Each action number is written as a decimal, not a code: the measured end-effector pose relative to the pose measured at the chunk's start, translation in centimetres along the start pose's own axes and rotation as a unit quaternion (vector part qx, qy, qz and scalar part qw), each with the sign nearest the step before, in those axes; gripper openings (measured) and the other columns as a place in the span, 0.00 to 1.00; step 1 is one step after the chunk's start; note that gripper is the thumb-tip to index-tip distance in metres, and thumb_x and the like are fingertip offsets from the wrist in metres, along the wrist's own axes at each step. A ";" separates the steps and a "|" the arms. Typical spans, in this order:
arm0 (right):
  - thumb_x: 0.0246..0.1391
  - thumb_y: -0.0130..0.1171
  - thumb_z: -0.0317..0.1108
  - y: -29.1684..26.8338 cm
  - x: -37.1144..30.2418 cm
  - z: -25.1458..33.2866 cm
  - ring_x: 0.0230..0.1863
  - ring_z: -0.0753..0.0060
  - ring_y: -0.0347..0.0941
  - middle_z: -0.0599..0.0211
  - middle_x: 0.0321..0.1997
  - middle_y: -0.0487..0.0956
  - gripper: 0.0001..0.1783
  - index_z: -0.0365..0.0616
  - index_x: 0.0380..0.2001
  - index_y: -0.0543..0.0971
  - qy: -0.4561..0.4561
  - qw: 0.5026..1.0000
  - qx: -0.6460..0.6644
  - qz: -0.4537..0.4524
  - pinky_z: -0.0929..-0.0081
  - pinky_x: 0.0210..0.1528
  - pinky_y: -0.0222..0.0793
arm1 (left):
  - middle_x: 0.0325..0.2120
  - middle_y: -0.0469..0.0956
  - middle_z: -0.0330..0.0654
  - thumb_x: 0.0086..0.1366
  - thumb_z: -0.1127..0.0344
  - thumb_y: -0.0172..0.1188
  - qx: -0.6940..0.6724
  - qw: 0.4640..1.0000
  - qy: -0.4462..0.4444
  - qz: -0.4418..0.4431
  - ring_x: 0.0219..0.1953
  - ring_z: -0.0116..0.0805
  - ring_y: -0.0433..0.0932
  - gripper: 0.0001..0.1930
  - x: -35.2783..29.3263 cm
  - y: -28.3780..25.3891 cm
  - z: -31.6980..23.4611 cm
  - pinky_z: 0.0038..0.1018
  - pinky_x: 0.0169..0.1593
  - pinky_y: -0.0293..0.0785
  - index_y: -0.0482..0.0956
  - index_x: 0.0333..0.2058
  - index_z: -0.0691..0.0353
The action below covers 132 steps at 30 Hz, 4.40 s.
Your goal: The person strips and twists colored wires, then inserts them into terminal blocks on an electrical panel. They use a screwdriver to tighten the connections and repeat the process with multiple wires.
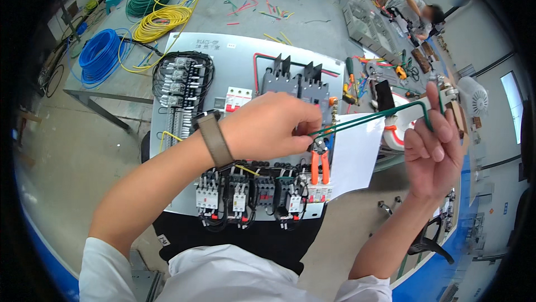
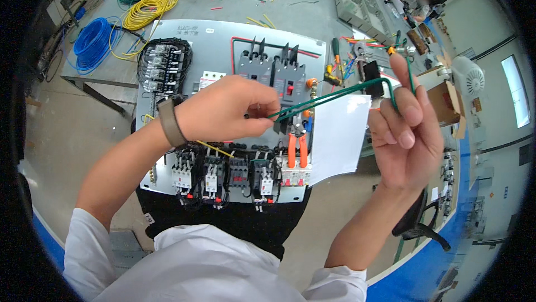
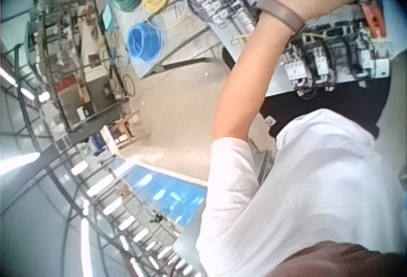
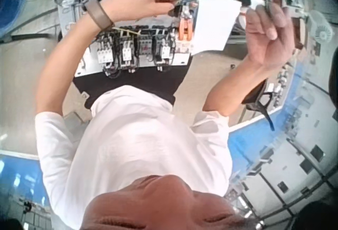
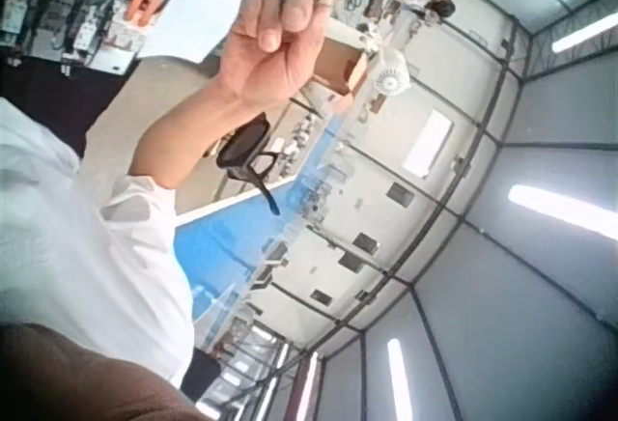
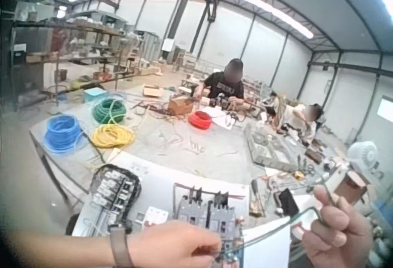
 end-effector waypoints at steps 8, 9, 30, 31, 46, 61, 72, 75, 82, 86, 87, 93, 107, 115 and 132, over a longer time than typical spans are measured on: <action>0.81 0.41 0.37 5.2 -1.9 -2.9 0.25 0.90 0.61 0.76 0.30 0.72 0.32 0.24 0.76 0.53 -0.039 0.974 -0.208 0.083 0.85 0.31 0.62 | 0.30 0.83 0.47 0.64 0.69 0.69 0.101 0.993 0.023 -0.062 0.31 0.48 0.83 0.07 -0.6 0.7 1.1 0.38 0.35 0.77 0.82 0.37 0.64; 0.81 0.42 0.38 5.4 -2.2 -3.0 0.25 0.90 0.61 0.76 0.30 0.72 0.33 0.24 0.76 0.52 -0.037 0.972 -0.218 0.075 0.85 0.31 0.62 | 0.30 0.82 0.47 0.64 0.69 0.69 0.123 0.989 0.046 -0.070 0.31 0.49 0.83 0.07 -0.5 1.0 0.8 0.38 0.35 0.77 0.83 0.37 0.64; 0.75 0.54 0.38 6.4 -3.1 -9.8 0.20 0.88 0.63 0.72 0.24 0.77 0.27 0.25 0.65 0.73 0.085 0.967 -0.240 -0.029 0.87 0.26 0.59 | 0.30 0.83 0.49 0.64 0.67 0.65 0.195 0.978 -0.056 -0.043 0.35 0.55 0.83 0.05 -3.7 3.0 4.5 0.49 0.39 0.79 0.86 0.35 0.61; 0.75 0.54 0.38 6.2 -3.2 -10.1 0.21 0.88 0.63 0.72 0.24 0.77 0.26 0.26 0.64 0.73 0.084 0.968 -0.234 -0.032 0.87 0.26 0.59 | 0.30 0.83 0.48 0.63 0.67 0.65 0.198 0.978 -0.055 -0.046 0.35 0.55 0.83 0.05 -3.8 3.2 4.8 0.48 0.39 0.79 0.86 0.35 0.60; 0.77 0.54 0.40 -1.0 -5.1 -20.7 0.18 0.93 0.58 0.71 0.30 0.83 0.16 0.38 0.45 0.84 0.196 0.938 -0.219 -0.182 0.87 0.20 0.50 | 0.37 0.87 0.46 0.66 0.71 0.65 0.057 0.978 -0.150 -0.132 0.36 0.39 0.85 0.11 -7.5 2.1 6.6 0.31 0.41 0.81 0.87 0.46 0.64; 0.73 0.59 0.32 -1.0 -2.5 -25.1 0.23 0.88 0.69 0.60 0.35 0.88 0.11 0.34 0.50 0.78 0.143 0.863 -0.412 -0.254 0.81 0.25 0.65 | 0.27 0.86 0.48 0.67 0.63 0.67 0.001 0.968 -0.229 -0.103 0.28 0.43 0.86 0.11 -9.0 5.0 7.0 0.34 0.35 0.80 0.88 0.41 0.65; 0.71 0.60 0.29 -0.5 -2.5 -25.6 0.27 0.82 0.78 0.60 0.37 0.86 0.10 0.31 0.46 0.81 0.159 0.872 -0.381 -0.262 0.83 0.26 0.72 | 0.26 0.86 0.50 0.68 0.57 0.64 0.021 0.966 -0.252 -0.056 0.30 0.50 0.86 0.14 -9.8 5.8 7.6 0.43 0.36 0.79 0.89 0.38 0.62; 0.69 0.63 0.29 -0.6 -2.5 -25.5 0.29 0.76 0.83 0.57 0.35 0.88 0.09 0.31 0.43 0.83 0.160 0.847 -0.424 -0.278 0.77 0.30 0.76 | 0.26 0.86 0.50 0.67 0.57 0.63 0.030 0.968 -0.249 -0.003 0.32 0.53 0.86 0.13 -9.0 5.8 7.0 0.45 0.38 0.80 0.90 0.39 0.61; 0.63 0.67 0.32 -1.2 -2.5 -25.5 0.35 0.51 0.87 0.53 0.35 0.89 0.09 0.36 0.40 0.85 0.070 0.734 -0.637 -0.227 0.60 0.39 0.80 | 0.29 0.86 0.53 0.68 0.59 0.61 0.072 0.965 -0.250 0.026 0.34 0.57 0.85 0.13 -7.9 6.9 7.0 0.50 0.40 0.80 0.89 0.37 0.61; 0.64 0.65 0.35 -0.8 -2.2 -25.4 0.34 0.45 0.86 0.51 0.31 0.87 0.09 0.40 0.37 0.86 0.072 0.679 -0.702 -0.200 0.54 0.39 0.80 | 0.29 0.85 0.55 0.67 0.59 0.61 0.084 0.962 -0.259 0.010 0.34 0.59 0.85 0.13 -7.8 7.1 7.4 0.51 0.40 0.80 0.88 0.35 0.62; 0.64 0.65 0.35 -0.8 -2.1 -25.4 0.34 0.44 0.86 0.51 0.30 0.87 0.09 0.40 0.37 0.87 0.082 0.667 -0.713 -0.199 0.53 0.39 0.80 | 0.29 0.85 0.55 0.67 0.59 0.61 0.087 0.959 -0.268 0.014 0.34 0.59 0.85 0.13 -7.7 7.1 7.3 0.51 0.40 0.80 0.88 0.35 0.62; 0.61 0.64 0.35 -1.1 -0.9 -26.4 0.33 0.41 0.86 0.48 0.29 0.86 0.08 0.43 0.33 0.86 0.093 0.640 -0.734 -0.206 0.50 0.38 0.82 | 0.28 0.84 0.58 0.67 0.57 0.62 0.111 0.951 -0.290 -0.002 0.34 0.61 0.84 0.15 -7.8 7.4 7.4 0.52 0.40 0.79 0.87 0.33 0.66; 0.57 0.72 0.36 -0.9 -0.4 -26.3 0.35 0.43 0.86 0.55 0.30 0.87 0.12 0.42 0.33 0.79 0.093 0.637 -0.716 -0.271 0.51 0.39 0.80 | 0.26 0.86 0.57 0.66 0.60 0.66 -0.003 0.937 -0.348 -0.026 0.28 0.49 0.86 0.16 -7.9 7.4 9.6 0.38 0.38 0.81 0.87 0.33 0.72; 0.56 0.74 0.40 -0.7 0.2 -25.0 0.37 0.45 0.86 0.53 0.30 0.87 0.13 0.44 0.29 0.82 0.143 0.607 -0.741 -0.249 0.52 0.41 0.80 | 0.28 0.87 0.52 0.67 0.61 0.66 -0.063 0.931 -0.359 -0.004 0.28 0.37 0.85 0.16 -7.9 7.5 10.0 0.34 0.39 0.80 0.88 0.37 0.73; 0.57 0.70 0.48 -2.6 1.1 -23.2 0.37 0.39 0.87 0.43 0.30 0.87 0.20 0.39 0.30 0.86 0.173 0.578 -0.786 -0.136 0.47 0.43 0.83 | 0.62 0.73 0.58 0.67 0.71 0.60 0.204 0.962 -0.181 0.016 0.48 0.61 0.77 0.25 -8.8 10.6 1.8 0.52 0.51 0.73 0.72 0.62 0.69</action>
Point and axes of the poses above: each hand's wrist, its own x-axis towards the middle knuckle, its own y-axis out of the palm, z = x × y, the point moved 3 cm from there along x, towards the middle knuckle
